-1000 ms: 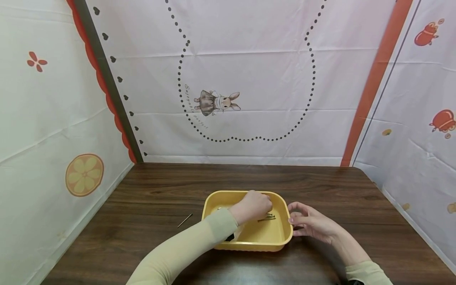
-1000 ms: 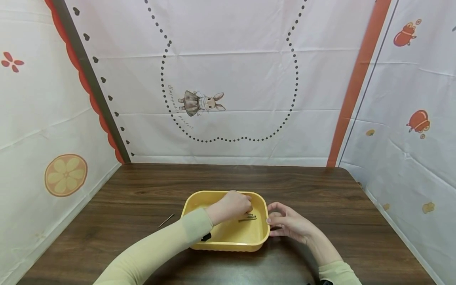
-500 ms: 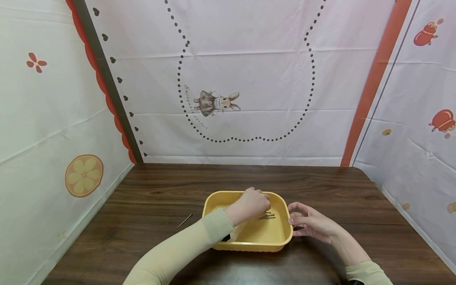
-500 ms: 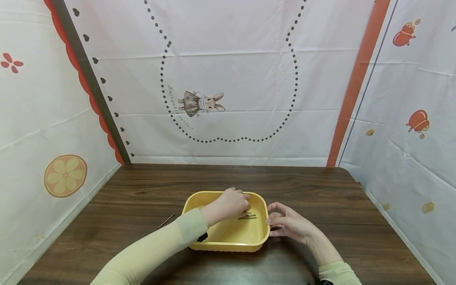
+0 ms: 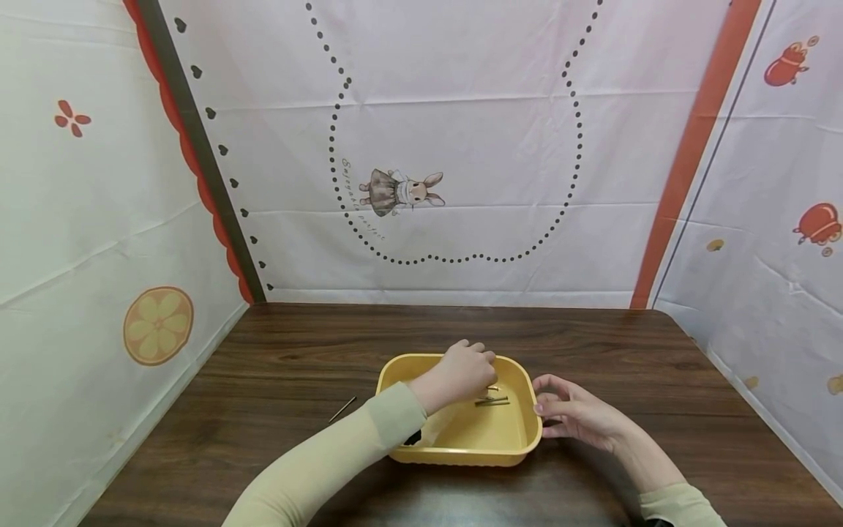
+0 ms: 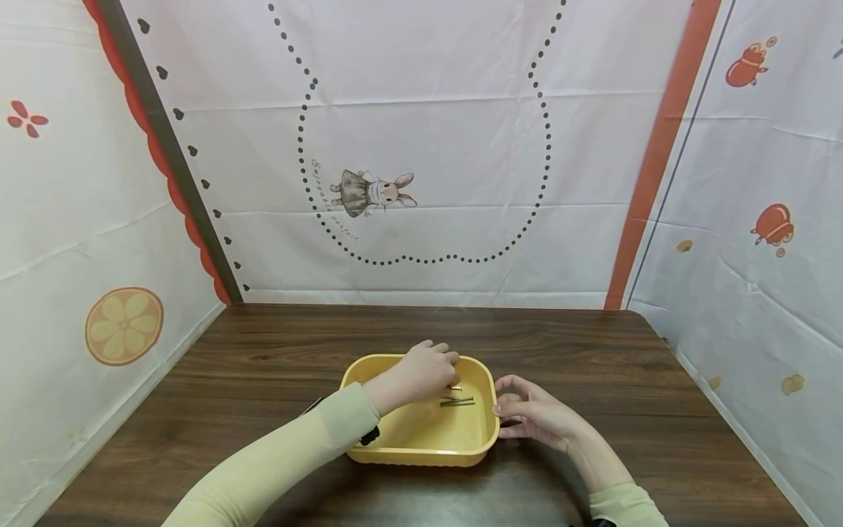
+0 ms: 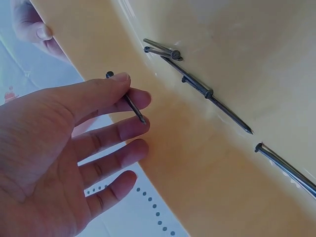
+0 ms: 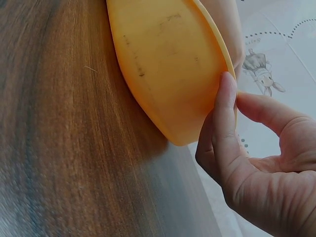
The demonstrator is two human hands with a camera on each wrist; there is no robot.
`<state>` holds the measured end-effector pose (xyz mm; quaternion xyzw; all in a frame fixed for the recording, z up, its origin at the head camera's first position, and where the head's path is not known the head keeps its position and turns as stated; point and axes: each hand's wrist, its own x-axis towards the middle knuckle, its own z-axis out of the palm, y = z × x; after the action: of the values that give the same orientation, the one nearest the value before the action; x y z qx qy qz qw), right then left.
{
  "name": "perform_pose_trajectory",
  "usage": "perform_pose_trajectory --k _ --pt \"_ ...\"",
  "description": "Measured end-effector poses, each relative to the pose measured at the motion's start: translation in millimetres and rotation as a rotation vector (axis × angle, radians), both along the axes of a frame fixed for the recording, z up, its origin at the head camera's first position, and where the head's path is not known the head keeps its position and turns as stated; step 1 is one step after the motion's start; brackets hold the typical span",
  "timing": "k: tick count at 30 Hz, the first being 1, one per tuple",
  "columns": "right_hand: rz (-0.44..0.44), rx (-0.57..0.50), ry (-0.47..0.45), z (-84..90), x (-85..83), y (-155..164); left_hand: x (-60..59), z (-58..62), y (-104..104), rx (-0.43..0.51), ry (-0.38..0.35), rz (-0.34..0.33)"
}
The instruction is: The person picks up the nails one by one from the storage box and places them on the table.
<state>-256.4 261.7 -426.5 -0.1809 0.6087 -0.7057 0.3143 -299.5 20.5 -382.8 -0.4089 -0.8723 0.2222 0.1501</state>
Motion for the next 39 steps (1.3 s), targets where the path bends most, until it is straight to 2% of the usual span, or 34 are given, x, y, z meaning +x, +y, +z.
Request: perform_pose_trajectory --k 5,13,22,29,39 --pt "-0.01 0.007 -0.002 -0.3 0.4 0 -0.6 1.3 -3 0.027 0.062 -0.033" --pt "-0.011 0.011 0.0 1.4 2.1 -2 -4.3 4.6 -7 0.052 0.025 -0.02" --pt "0.001 0.003 0.013 -1.6 1.5 -1 -6.9 5.8 -15 0.121 0.057 -0.052" --pt "-0.008 0.012 0.012 -1.5 1.3 -1 -5.5 15.6 -20 0.162 0.038 -0.045" --pt "-0.013 0.012 0.003 1.1 2.0 -2 -5.8 15.6 -28 0.182 0.093 -0.069"
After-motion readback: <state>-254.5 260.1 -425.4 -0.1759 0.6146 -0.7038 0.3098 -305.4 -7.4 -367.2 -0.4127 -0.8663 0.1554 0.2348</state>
